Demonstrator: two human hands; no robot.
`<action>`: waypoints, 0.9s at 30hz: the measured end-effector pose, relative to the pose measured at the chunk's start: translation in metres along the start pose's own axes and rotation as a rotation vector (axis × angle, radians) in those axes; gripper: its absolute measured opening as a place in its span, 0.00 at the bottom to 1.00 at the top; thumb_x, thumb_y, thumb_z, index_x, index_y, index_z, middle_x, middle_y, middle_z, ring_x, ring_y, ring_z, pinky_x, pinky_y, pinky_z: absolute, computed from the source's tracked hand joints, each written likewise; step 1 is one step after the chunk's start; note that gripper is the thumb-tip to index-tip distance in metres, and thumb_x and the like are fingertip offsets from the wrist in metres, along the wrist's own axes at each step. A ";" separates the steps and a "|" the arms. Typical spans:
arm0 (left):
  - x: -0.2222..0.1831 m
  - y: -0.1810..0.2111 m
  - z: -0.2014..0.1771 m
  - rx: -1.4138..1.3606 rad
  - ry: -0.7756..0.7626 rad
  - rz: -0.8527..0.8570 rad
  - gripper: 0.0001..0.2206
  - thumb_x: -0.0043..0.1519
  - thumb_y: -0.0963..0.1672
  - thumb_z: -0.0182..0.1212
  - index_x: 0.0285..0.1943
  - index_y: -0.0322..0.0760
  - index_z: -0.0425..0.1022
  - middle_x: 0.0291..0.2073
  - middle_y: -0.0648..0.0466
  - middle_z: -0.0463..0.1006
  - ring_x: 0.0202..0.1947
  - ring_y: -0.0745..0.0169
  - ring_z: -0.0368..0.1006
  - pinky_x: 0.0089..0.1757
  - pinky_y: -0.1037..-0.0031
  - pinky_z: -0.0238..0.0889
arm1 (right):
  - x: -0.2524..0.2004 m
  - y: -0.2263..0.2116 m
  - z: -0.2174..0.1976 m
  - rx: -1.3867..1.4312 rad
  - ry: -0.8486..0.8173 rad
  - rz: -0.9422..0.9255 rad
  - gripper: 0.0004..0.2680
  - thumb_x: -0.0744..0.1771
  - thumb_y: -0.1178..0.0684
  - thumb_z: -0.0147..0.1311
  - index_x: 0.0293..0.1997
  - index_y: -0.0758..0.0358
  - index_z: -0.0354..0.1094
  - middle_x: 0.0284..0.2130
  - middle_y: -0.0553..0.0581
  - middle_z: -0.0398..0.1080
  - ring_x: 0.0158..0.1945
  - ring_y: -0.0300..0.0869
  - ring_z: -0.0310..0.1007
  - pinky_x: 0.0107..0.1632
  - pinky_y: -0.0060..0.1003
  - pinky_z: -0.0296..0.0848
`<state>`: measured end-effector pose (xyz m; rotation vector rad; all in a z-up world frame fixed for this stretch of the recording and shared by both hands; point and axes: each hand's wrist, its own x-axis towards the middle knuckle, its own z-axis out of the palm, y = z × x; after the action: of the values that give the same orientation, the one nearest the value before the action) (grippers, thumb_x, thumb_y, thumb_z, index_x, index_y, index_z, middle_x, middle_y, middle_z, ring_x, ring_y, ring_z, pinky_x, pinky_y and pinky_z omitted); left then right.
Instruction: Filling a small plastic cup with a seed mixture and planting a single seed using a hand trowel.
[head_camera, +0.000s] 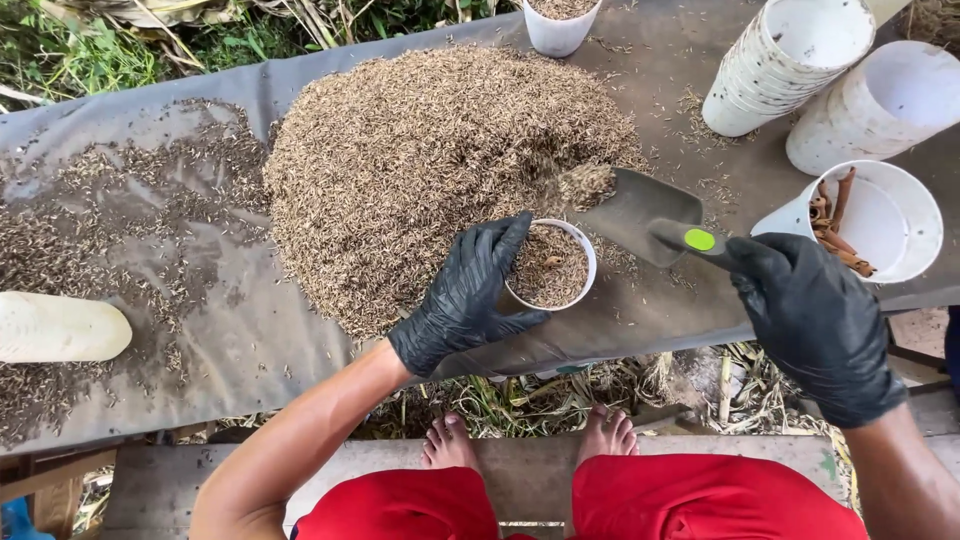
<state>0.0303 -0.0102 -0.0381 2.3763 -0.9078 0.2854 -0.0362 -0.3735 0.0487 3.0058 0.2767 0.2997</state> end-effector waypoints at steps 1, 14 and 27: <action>0.001 0.003 -0.004 0.018 0.018 0.004 0.54 0.54 0.63 0.70 0.81 0.36 0.44 0.66 0.39 0.64 0.59 0.42 0.64 0.55 0.52 0.63 | -0.002 0.002 -0.004 -0.013 0.014 -0.020 0.12 0.71 0.47 0.54 0.62 0.48 0.73 0.48 0.56 0.76 0.40 0.52 0.78 0.37 0.48 0.78; 0.003 0.003 0.013 0.064 0.067 0.057 0.56 0.56 0.63 0.70 0.81 0.31 0.40 0.74 0.37 0.59 0.71 0.40 0.60 0.64 0.49 0.58 | -0.025 -0.004 -0.040 -0.092 0.252 -0.172 0.09 0.73 0.54 0.59 0.61 0.49 0.78 0.49 0.56 0.75 0.45 0.56 0.76 0.42 0.52 0.73; 0.006 0.008 0.000 0.119 0.009 0.003 0.59 0.50 0.64 0.68 0.81 0.33 0.37 0.70 0.36 0.61 0.67 0.40 0.61 0.61 0.47 0.54 | 0.013 -0.027 -0.003 0.082 -0.127 -0.041 0.11 0.73 0.49 0.49 0.59 0.61 0.69 0.29 0.57 0.74 0.19 0.43 0.72 0.15 0.38 0.73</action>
<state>0.0300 -0.0178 -0.0321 2.4804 -0.9133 0.3597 -0.0292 -0.3444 0.0506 3.0784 0.3455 0.0951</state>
